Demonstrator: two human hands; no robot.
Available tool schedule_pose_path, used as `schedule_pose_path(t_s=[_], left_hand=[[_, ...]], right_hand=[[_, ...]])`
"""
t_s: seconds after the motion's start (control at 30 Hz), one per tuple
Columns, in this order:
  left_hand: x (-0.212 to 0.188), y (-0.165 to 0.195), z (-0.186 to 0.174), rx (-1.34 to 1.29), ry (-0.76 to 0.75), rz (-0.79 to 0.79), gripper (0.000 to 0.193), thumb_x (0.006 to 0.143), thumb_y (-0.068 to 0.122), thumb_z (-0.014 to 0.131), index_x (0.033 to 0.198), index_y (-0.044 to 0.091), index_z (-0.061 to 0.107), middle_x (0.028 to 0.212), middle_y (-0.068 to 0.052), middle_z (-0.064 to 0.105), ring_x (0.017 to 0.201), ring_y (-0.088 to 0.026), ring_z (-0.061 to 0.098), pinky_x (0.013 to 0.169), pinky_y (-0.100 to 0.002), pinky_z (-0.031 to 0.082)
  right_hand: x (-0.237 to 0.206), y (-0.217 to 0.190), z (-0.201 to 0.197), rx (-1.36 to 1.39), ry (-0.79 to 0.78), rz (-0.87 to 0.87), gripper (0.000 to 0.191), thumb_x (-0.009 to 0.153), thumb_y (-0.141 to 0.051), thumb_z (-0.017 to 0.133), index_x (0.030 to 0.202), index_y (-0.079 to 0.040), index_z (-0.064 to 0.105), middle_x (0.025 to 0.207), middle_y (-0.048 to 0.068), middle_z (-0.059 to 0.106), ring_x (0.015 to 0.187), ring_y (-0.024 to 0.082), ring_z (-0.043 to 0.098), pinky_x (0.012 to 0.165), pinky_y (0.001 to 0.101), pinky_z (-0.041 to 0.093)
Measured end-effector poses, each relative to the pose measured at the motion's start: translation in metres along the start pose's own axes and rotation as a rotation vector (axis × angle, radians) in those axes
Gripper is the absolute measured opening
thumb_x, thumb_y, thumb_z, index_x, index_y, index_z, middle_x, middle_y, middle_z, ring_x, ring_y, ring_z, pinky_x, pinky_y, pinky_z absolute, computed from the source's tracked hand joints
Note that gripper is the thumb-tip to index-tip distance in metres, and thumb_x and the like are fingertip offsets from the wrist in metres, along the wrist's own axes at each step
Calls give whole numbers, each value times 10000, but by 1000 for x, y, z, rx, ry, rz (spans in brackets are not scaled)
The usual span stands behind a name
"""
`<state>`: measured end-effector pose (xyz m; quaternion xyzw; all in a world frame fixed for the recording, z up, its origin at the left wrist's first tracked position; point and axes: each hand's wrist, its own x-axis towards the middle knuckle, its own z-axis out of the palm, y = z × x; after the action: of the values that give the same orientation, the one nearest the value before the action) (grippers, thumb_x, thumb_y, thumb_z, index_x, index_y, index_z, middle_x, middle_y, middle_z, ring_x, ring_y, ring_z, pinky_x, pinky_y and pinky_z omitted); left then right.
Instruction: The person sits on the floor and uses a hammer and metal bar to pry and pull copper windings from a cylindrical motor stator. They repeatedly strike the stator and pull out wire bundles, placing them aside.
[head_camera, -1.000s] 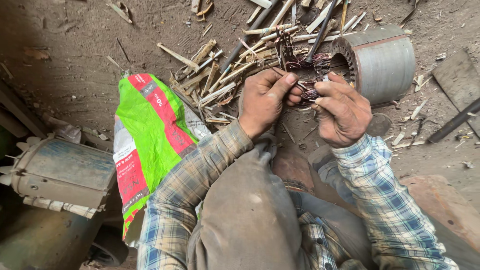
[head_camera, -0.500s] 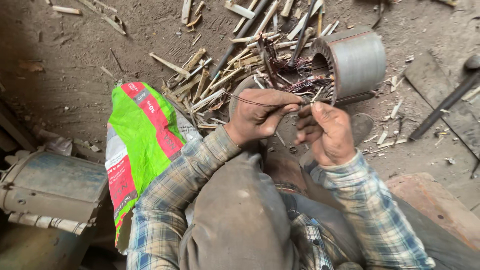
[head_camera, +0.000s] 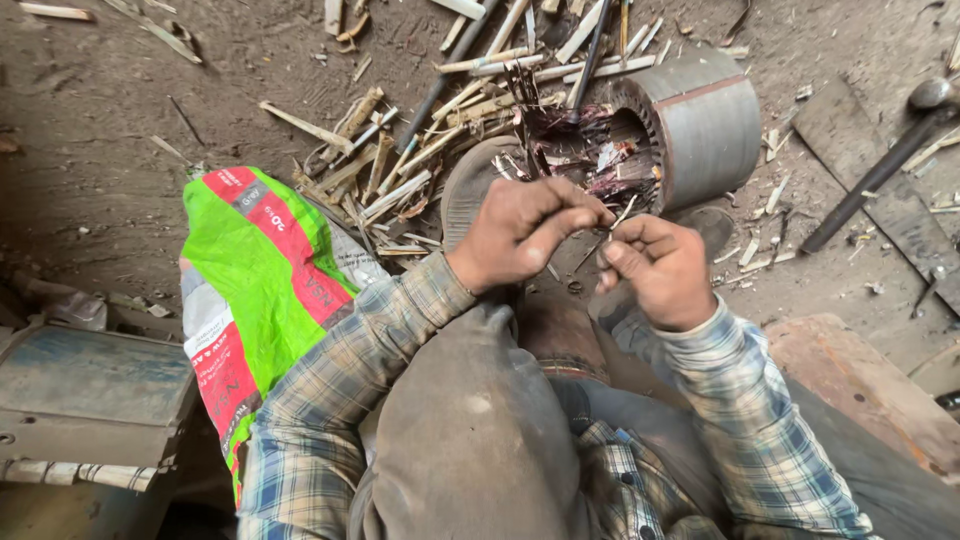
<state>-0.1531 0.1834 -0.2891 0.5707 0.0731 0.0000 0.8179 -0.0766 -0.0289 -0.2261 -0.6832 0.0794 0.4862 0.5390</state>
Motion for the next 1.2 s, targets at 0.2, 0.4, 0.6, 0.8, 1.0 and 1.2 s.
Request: schedule_pose_path(t_s=[0.2, 0.4, 0.6, 0.8, 1.0, 1.2], left_hand=[[21, -24, 19, -302, 293, -235, 264, 1127, 222, 522, 945, 56, 618, 813, -51, 727, 752, -126, 741, 702, -269, 635], [33, -22, 10, -497, 419, -323, 264, 1117, 224, 556, 945, 32, 610, 797, -56, 698, 685, -100, 672, 609, -233, 544], [32, -20, 8, -525, 326, -321, 245, 1101, 227, 554, 983, 23, 621, 836, -68, 723, 723, -111, 707, 648, -239, 589], [12, -23, 7, -437, 153, -268, 220, 1114, 184, 558, 1075, -11, 652, 929, -94, 740, 873, -143, 733, 785, -275, 622], [2, -12, -1, -377, 13, -152, 287, 1142, 207, 512, 1087, -33, 659, 1033, -147, 741, 995, -198, 729, 939, -335, 599], [5, 16, -5, -426, 40, 47, 460, 1167, 368, 448, 1032, -35, 624, 970, -154, 679, 957, -243, 687, 1082, -412, 545]], right_hand=[[-3, 20, -28, -1056, -37, -652, 69, 937, -50, 703, 953, -20, 643, 797, 120, 679, 720, 269, 677, 633, 372, 543], [-19, 27, -60, -1239, 115, -416, 65, 963, -87, 753, 1021, -88, 723, 899, 111, 741, 770, 258, 720, 677, 376, 578], [-23, 20, -59, -1331, 89, -391, 303, 866, -58, 689, 1147, -129, 779, 1052, 91, 793, 811, 231, 745, 666, 346, 584], [-15, 32, -22, -125, 127, 14, 172, 1050, -155, 648, 1115, -9, 712, 963, 115, 749, 752, 180, 716, 659, 316, 606], [-7, 26, 7, -134, 379, -243, 184, 1061, -178, 670, 1079, 5, 655, 962, 115, 690, 821, 232, 668, 747, 363, 580], [34, -4, -15, -1123, 311, -1031, 140, 960, -129, 712, 1087, -70, 715, 1096, 85, 754, 1142, 347, 664, 1157, 495, 334]])
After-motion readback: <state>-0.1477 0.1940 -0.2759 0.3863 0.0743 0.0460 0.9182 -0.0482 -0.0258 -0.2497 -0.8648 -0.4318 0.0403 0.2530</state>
